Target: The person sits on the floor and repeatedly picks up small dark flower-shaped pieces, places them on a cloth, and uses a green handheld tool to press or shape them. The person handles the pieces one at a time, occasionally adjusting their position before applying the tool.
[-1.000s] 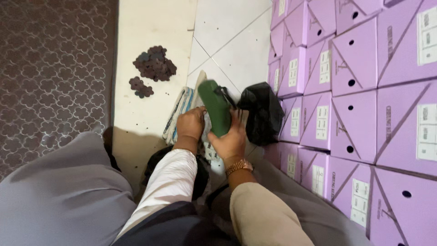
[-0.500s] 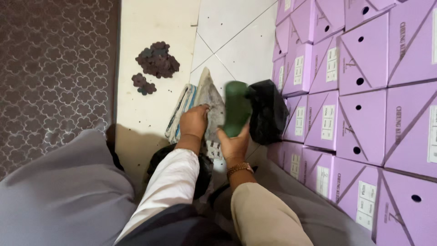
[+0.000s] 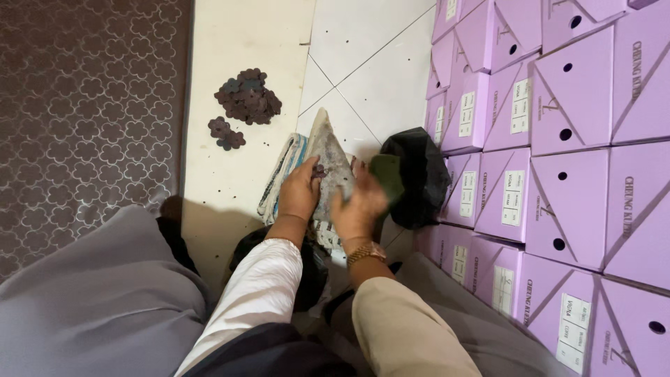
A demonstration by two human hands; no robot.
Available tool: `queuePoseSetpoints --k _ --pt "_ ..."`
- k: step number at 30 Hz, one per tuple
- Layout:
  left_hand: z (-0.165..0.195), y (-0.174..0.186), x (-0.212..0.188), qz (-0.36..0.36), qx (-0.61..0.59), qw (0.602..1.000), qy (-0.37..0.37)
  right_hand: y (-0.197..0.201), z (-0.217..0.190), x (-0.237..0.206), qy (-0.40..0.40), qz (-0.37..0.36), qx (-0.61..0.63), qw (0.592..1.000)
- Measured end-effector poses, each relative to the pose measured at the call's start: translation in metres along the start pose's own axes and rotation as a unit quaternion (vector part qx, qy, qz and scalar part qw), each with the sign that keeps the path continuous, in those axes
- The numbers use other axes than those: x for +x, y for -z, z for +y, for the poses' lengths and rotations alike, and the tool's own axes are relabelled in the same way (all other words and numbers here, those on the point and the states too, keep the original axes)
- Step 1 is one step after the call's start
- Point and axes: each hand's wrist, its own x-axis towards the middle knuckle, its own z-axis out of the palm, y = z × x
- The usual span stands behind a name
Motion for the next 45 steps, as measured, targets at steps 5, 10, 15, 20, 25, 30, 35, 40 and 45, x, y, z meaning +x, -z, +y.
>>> queuePoseSetpoints --k 5,10,15,20,25,30,35,40,45 --pt "0.005 0.007 -0.002 0.026 0.071 0.997 -0.021 -0.010 -0.018 0.019 0.010 -0.117 0.187 0.975" --pt "0.014 0.017 0.000 0.010 0.087 0.995 0.043 -0.014 -0.004 0.019 -0.035 -0.072 0.236 0.968" --pt "0.017 0.017 0.002 0.029 0.091 0.995 0.028 -0.010 -0.001 0.009 -0.093 -0.115 0.255 0.956" --pt "0.008 0.009 0.008 0.063 0.042 0.997 0.007 -0.008 -0.007 0.009 -0.047 -0.051 0.296 0.953" --pt "0.000 -0.005 0.028 0.053 -0.125 0.986 0.094 -0.014 -0.006 0.021 -0.159 -0.083 0.321 0.930" --pt "0.009 -0.002 0.047 0.052 -0.222 0.961 0.157 -0.023 -0.004 0.027 -0.170 -0.069 0.336 0.924" --pt "0.030 0.011 0.046 0.067 -0.190 0.973 0.109 -0.027 -0.003 0.034 -0.244 -0.103 0.349 0.899" --pt "0.040 0.015 0.044 0.082 -0.158 0.982 0.063 -0.028 0.001 0.036 -0.265 -0.120 0.366 0.884" --pt "0.040 0.013 0.043 0.059 -0.153 0.984 0.063 -0.030 0.006 0.045 -0.394 -0.215 0.431 0.783"
